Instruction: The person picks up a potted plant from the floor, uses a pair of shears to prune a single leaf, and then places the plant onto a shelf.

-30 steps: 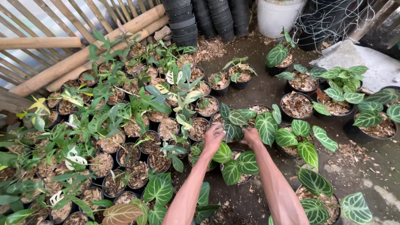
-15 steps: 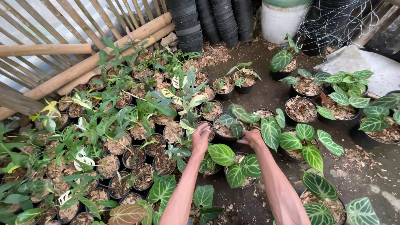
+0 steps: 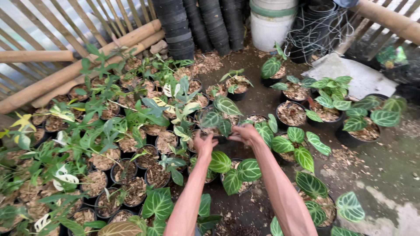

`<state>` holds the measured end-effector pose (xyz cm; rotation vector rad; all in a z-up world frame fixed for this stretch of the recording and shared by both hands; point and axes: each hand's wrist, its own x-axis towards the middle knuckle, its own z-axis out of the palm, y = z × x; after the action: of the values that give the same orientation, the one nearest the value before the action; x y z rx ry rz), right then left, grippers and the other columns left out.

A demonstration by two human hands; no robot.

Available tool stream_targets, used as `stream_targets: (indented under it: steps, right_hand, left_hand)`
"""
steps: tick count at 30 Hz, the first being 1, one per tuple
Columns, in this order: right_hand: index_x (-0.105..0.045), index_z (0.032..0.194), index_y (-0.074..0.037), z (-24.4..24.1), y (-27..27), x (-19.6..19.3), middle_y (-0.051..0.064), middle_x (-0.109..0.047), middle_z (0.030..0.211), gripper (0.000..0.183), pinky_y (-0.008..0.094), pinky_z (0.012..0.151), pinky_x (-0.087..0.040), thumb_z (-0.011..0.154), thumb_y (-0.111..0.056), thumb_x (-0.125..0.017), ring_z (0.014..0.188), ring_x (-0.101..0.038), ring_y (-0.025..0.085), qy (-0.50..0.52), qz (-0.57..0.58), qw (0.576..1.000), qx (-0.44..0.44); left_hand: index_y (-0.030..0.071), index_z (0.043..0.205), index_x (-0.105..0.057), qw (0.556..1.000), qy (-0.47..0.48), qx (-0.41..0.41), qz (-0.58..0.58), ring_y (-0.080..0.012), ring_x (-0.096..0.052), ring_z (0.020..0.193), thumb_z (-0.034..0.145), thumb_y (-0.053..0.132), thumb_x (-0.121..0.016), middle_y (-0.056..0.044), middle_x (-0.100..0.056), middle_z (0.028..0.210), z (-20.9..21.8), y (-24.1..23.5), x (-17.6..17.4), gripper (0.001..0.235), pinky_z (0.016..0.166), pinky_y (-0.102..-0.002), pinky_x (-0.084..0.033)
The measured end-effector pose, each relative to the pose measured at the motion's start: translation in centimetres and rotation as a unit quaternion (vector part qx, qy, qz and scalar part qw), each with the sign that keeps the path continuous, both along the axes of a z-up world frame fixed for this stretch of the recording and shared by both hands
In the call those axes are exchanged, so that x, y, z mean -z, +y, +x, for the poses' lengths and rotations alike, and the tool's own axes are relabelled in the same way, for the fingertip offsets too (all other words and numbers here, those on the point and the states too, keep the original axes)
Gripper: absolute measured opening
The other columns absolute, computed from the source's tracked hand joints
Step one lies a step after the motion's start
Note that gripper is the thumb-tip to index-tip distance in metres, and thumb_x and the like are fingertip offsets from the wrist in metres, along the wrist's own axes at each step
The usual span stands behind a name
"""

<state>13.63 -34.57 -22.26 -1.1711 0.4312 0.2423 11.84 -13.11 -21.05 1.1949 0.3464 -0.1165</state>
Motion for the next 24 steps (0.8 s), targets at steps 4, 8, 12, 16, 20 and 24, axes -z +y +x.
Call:
stream_targets:
  steps: [4,8,12,16,20,24]
  right_hand:
    - [-0.056,0.101,0.016,-1.2,0.4,-4.3,0.030,-0.069,0.098,0.028,0.044,0.075,-0.070,0.089,-0.003,-0.073,0.086,-0.077,0.040,0.002,-0.016,1.000,-0.025]
    - [-0.054,0.112,0.009,-3.8,1.3,-11.1,0.028,-0.070,0.101,0.040,0.043,0.073,-0.069,0.093,-0.021,-0.072,0.089,-0.076,0.037,0.014,-0.045,0.997,-0.062]
    - [-0.059,0.119,0.003,-5.0,1.2,-15.4,0.025,-0.070,0.099,0.044,0.039,0.067,-0.069,0.095,-0.034,-0.066,0.081,-0.076,0.032,0.010,-0.144,0.989,-0.028]
    - [-0.057,0.134,-0.002,-4.8,0.2,-16.2,0.016,-0.064,0.101,0.049,0.038,0.066,-0.069,0.095,-0.027,-0.072,0.079,-0.070,0.024,-0.020,-0.170,0.985,-0.004]
    - [-0.066,0.137,-0.006,-4.2,-0.4,-15.4,0.015,-0.069,0.105,0.045,0.041,0.069,-0.066,0.092,-0.011,-0.066,0.082,-0.072,0.022,-0.045,-0.185,0.981,-0.038]
    - [-0.065,0.136,-0.004,-3.8,0.7,-14.9,0.017,-0.071,0.117,0.040,0.045,0.072,-0.066,0.097,-0.010,-0.061,0.089,-0.074,0.030,-0.066,-0.115,0.990,-0.041]
  left_hand:
    - [0.005,0.152,-0.038,0.999,0.012,-0.026,-0.020,-0.0325,-0.071,0.095,0.090,-0.007,-0.064,-0.020,-0.063,0.115,0.1,0.2,-2.1,0.068,0.072,-0.042,-0.068]
    - [0.001,0.144,-0.051,0.999,-0.004,-0.039,-0.004,-0.0308,-0.069,0.097,0.091,-0.007,-0.065,-0.015,-0.060,0.117,-0.1,1.3,-4.7,0.056,0.069,-0.043,-0.069]
    - [0.005,0.142,-0.058,0.998,0.027,-0.026,0.056,-0.0312,-0.075,0.087,0.091,-0.002,-0.069,-0.022,-0.063,0.104,-1.5,2.5,-8.6,0.052,0.065,-0.037,-0.064]
    - [0.004,0.132,-0.065,0.992,-0.056,0.031,0.107,-0.0262,-0.075,0.078,0.089,0.001,-0.066,-0.014,-0.075,0.100,-1.6,3.6,-10.2,0.043,0.055,-0.034,-0.065]
    - [-0.012,0.118,-0.069,0.987,-0.134,0.071,0.052,-0.0255,-0.075,0.081,0.092,-0.001,-0.070,-0.017,-0.072,0.099,-0.4,4.9,-8.6,0.028,0.057,-0.037,-0.068]
    - [-0.006,0.132,-0.062,0.984,-0.167,0.067,0.019,-0.0189,-0.075,0.086,0.094,0.003,-0.071,-0.010,-0.072,0.105,-0.5,7.5,-8.1,0.041,0.067,-0.034,-0.067]
